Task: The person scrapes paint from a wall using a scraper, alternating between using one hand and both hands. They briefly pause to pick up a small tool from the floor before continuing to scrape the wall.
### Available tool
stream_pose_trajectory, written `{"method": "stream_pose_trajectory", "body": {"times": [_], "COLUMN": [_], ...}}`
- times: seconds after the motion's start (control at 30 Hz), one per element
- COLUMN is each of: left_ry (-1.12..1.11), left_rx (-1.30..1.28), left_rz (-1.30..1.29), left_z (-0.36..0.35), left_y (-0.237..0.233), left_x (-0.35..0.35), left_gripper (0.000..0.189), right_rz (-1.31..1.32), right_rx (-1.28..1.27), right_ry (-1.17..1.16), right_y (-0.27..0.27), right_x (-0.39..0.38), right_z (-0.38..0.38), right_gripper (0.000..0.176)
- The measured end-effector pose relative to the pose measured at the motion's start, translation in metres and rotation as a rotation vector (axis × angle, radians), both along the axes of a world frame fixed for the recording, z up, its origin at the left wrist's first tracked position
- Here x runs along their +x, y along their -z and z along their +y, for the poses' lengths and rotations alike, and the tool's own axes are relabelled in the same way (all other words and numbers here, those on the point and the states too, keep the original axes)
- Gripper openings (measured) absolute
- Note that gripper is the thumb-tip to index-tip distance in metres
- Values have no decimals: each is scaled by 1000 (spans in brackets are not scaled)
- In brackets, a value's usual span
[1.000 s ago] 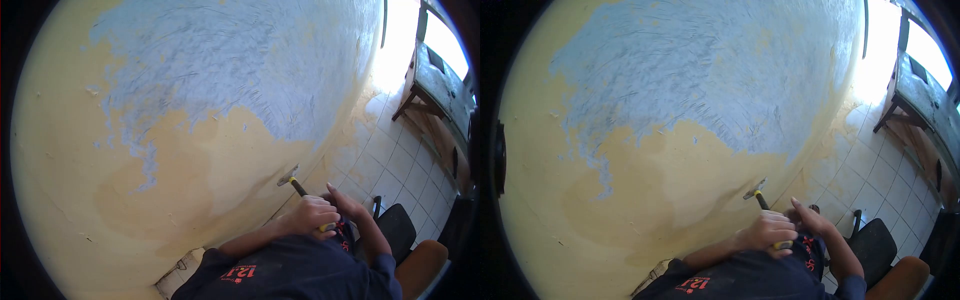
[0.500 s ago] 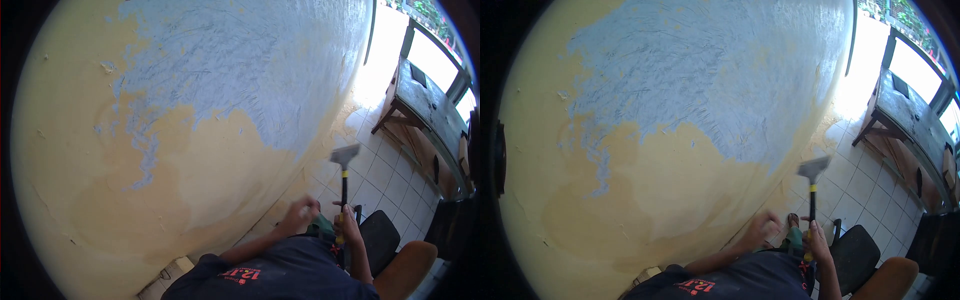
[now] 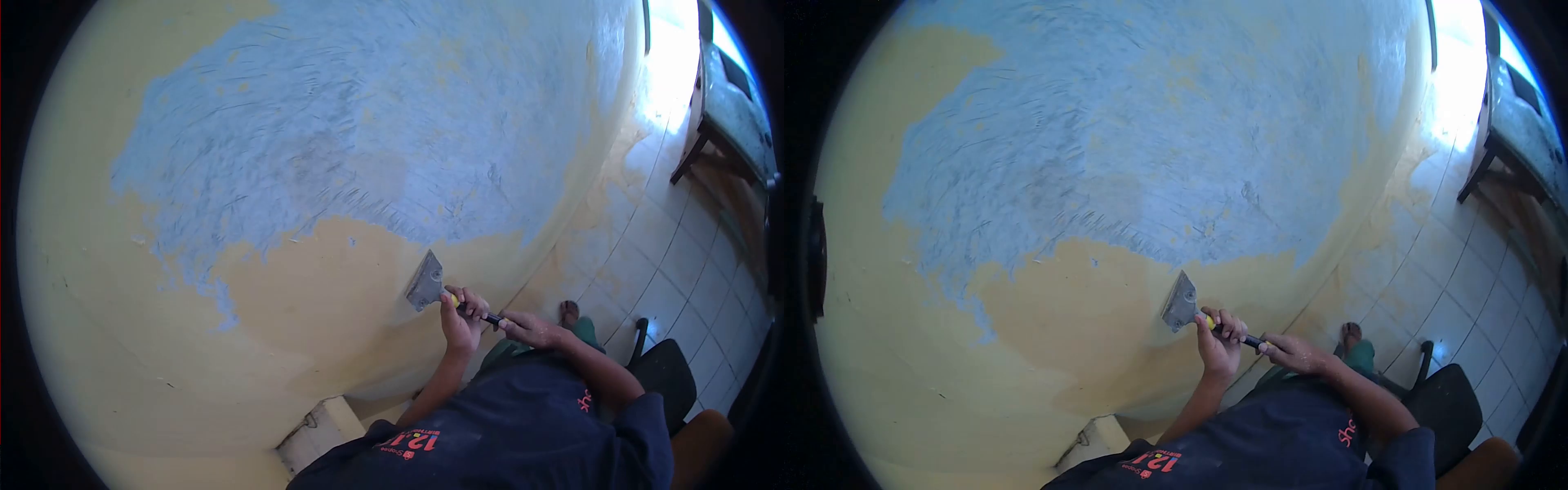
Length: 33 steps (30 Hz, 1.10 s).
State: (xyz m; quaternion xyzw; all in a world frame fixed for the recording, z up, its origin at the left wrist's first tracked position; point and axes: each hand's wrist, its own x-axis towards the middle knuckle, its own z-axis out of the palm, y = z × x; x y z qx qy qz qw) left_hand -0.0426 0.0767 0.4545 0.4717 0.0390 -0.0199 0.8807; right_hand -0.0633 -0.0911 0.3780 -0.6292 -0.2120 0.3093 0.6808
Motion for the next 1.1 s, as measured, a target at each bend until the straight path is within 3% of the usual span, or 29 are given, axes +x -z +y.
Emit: {"method": "stream_pose_trajectory", "body": {"times": [0.2,0.5,0.83,0.93,1.1], "left_ry": [42,129,128,224,295], "left_rx": [0,-37,157,74,-84], "left_rz": [-46,-42,-173,-232,-104], "left_z": [9,25,40,35,20], "left_y": [-9,-18,-106,-95,-31], "left_x": [6,11,14,11,2], "left_gripper": [45,45,45,46,47], "right_rz": [-136,-208,-244,-219,-156], "right_rx": [-268,-293,-231,-257,-353], "right_ry": [125,226,164,161,253], "right_y": [-3,-32,-106,-104,-50], "right_x": [7,7,18,12,-16], "right_z": [22,38,51,43,19], "right_gripper": [45,44,45,45,44]}}
